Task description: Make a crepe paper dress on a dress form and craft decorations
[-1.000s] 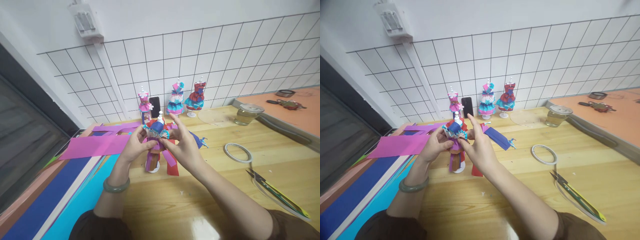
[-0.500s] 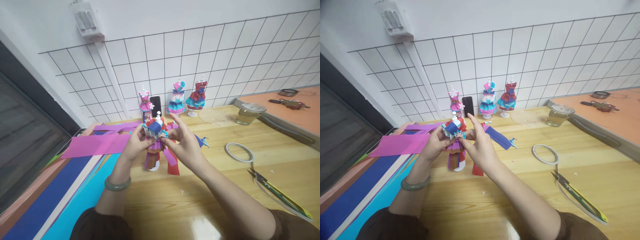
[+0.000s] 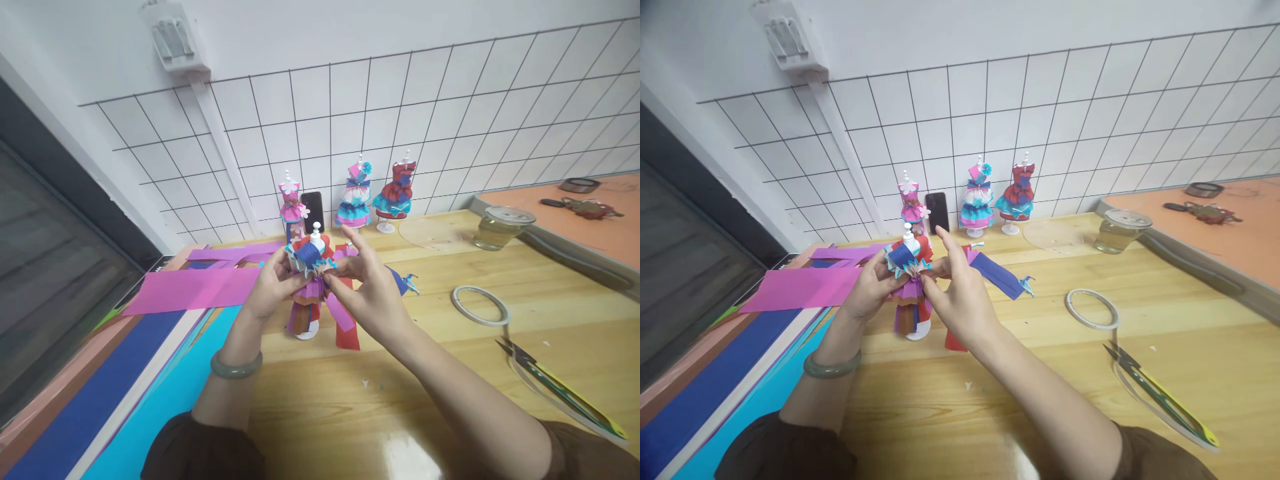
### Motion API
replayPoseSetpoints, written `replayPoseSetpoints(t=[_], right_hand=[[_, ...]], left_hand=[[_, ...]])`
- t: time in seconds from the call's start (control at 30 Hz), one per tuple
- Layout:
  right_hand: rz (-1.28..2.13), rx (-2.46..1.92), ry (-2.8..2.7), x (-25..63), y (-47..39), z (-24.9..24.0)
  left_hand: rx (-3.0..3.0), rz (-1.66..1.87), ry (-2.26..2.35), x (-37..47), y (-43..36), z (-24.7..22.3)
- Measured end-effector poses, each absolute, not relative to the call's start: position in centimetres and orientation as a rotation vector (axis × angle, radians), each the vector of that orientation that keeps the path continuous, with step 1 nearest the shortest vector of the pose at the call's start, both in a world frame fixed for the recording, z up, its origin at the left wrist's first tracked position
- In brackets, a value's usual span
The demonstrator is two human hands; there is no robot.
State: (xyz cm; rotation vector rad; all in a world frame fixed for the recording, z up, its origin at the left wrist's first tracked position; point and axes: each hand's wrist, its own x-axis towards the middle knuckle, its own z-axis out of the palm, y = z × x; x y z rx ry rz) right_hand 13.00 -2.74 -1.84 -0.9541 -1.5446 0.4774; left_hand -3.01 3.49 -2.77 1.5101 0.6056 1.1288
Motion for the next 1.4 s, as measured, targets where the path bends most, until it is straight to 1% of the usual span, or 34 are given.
replayPoseSetpoints(t=[0.3, 0.47, 0.77, 1.2, 1.4], right_hand=[[0.393, -0.998, -1.544, 12.9, -2.6, -2.0], [0.374, -1.011, -1.547, 12.9, -2.6, -2.0], [0.566, -0.918, -1.521, 12.8, -2.7, -1.8], [0.481, -0.977, -1.532, 12.8, -2.6, -1.9], [0.572, -0.94, -1.517, 12.9, -2.6, -1.9]], left_hand=[[1.55, 1.019, 0.635, -3.0, 2.5, -2.0], [1.586, 1.074, 0.721, -2.8, 2.3, -1.8], [1.578, 1.09, 0.722, -3.0, 2.8, -2.0], [1.547, 1.111, 0.678, -2.8, 3.1, -2.4], [1.539, 1.128, 0.659, -2.8, 3.1, -2.4]])
